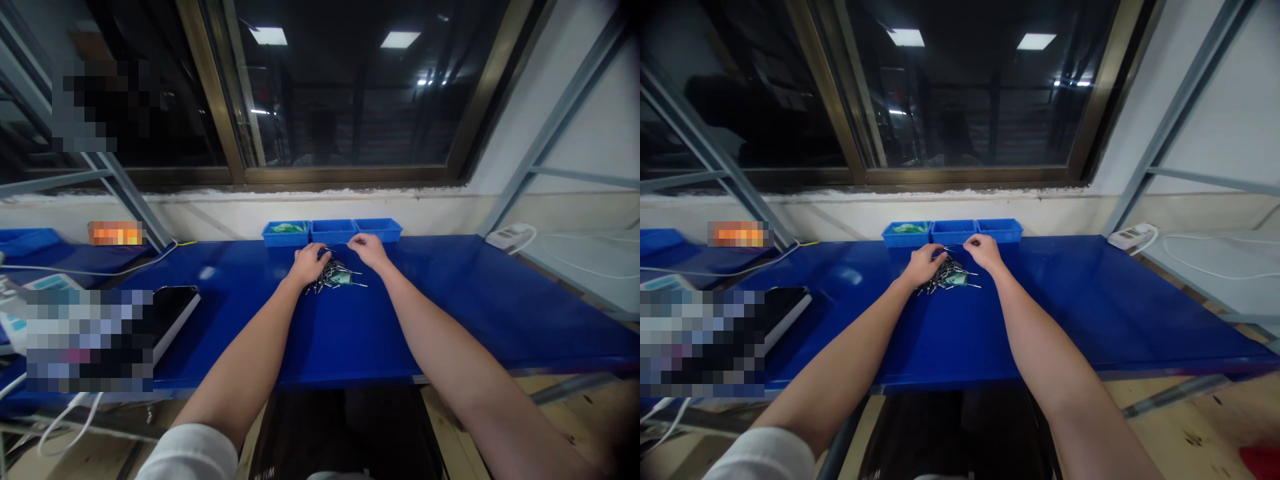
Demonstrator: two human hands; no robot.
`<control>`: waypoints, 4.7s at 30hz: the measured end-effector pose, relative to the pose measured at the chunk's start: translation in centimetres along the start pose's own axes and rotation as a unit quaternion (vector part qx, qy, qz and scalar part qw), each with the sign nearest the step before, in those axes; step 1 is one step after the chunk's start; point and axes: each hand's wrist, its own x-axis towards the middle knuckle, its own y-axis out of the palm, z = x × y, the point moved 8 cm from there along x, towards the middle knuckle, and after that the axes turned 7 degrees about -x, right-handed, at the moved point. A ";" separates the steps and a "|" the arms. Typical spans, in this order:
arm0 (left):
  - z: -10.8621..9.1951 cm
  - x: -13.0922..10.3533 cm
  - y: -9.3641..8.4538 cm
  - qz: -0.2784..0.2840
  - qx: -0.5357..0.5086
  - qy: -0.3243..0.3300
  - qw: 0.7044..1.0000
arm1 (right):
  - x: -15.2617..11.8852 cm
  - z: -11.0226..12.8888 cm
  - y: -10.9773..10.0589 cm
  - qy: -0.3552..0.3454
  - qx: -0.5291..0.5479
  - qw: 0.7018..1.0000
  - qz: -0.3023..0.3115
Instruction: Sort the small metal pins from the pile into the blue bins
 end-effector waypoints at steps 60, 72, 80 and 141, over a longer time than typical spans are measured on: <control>-2.3 0.2 0.2 0.032 -0.018 0.082 0.996 | -1.3 3.1 3.1 -0.089 -0.100 0.983 0.128; -1.5 0.3 -0.2 -0.001 -0.078 0.055 0.995 | -1.1 1.5 3.2 0.036 0.294 0.945 0.141; 0.2 0.3 0.1 -0.008 -0.009 -0.018 1.000 | 0.4 -0.3 -0.8 0.011 0.021 0.998 -0.063; 1.3 -1.0 2.3 0.212 0.099 -0.078 0.969 | -0.4 -0.5 3.1 -0.006 -0.270 0.947 0.173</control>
